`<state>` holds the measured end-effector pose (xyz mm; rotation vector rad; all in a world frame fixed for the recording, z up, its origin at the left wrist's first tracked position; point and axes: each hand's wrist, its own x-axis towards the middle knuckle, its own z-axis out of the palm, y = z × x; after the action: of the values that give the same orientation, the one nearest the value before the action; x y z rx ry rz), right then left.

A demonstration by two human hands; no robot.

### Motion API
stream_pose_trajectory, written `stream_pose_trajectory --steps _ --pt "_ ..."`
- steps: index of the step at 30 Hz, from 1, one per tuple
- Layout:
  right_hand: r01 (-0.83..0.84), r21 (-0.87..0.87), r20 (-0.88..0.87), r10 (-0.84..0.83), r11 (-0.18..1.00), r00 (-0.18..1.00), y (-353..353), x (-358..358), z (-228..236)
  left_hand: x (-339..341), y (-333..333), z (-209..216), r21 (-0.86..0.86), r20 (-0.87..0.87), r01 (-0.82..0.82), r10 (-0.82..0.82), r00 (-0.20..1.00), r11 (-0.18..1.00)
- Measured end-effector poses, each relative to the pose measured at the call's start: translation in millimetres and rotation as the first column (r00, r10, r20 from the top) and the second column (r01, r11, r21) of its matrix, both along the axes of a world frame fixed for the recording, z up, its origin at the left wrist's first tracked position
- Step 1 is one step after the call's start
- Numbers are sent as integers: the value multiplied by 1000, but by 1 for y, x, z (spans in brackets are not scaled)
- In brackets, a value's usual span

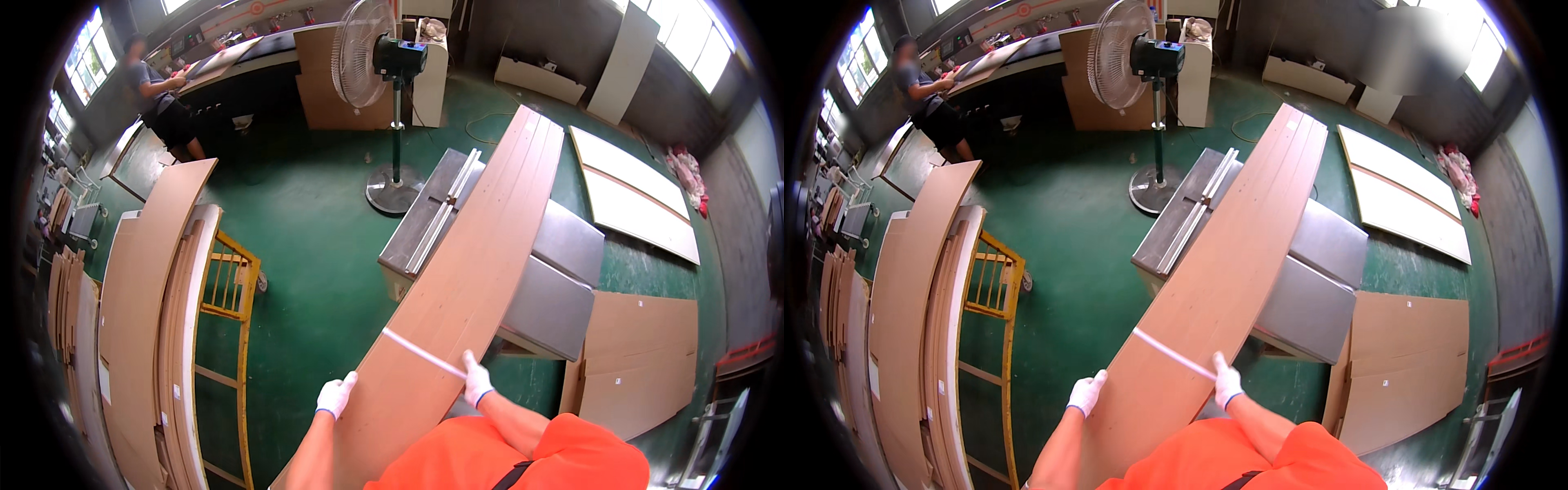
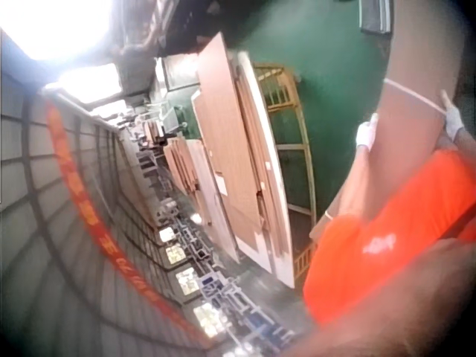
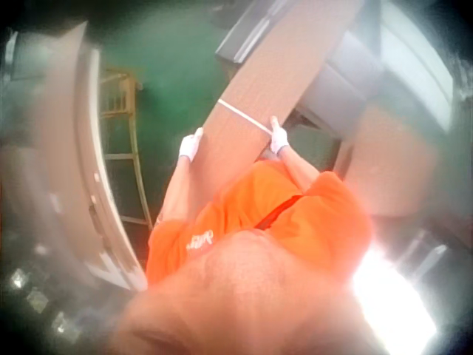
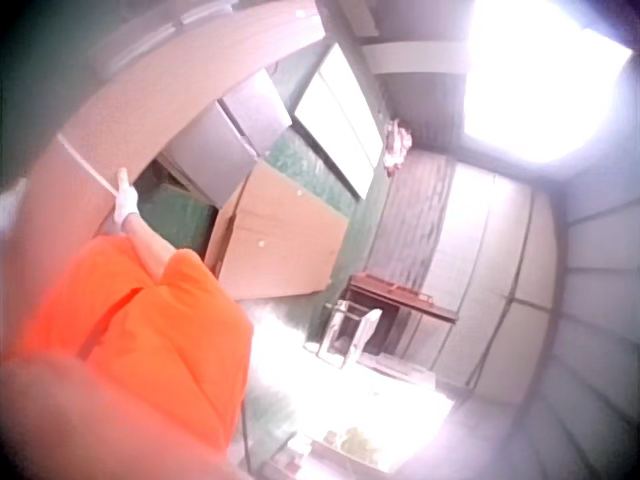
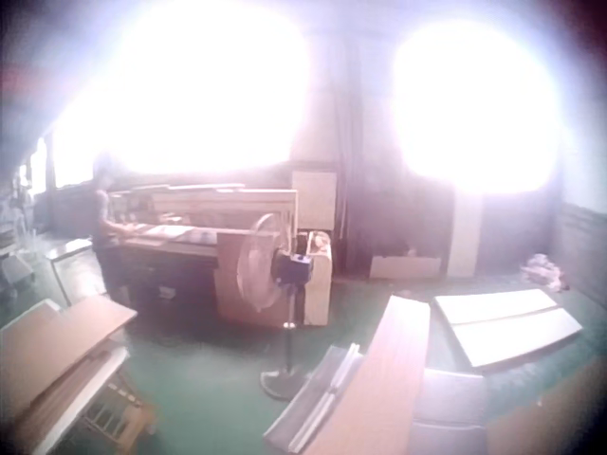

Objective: The person wraps a white plastic strap around a long wooden panel, pulls it tight, and then moves large wooden boards from a work table to a stack on the floor.

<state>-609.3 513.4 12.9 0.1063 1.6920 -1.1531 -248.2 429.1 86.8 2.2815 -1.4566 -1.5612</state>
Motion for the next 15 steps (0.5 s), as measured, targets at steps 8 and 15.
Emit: stream_pose_trajectory --steps 8,15 --pt "167 -249 442 -41 954 896 -73 -98 1 -1 44 -23 119 261 100 -129 957 988" --pt "70 122 -162 -49 990 986 -45 -78 9 6 105 5 33 294 114 -119 948 993"
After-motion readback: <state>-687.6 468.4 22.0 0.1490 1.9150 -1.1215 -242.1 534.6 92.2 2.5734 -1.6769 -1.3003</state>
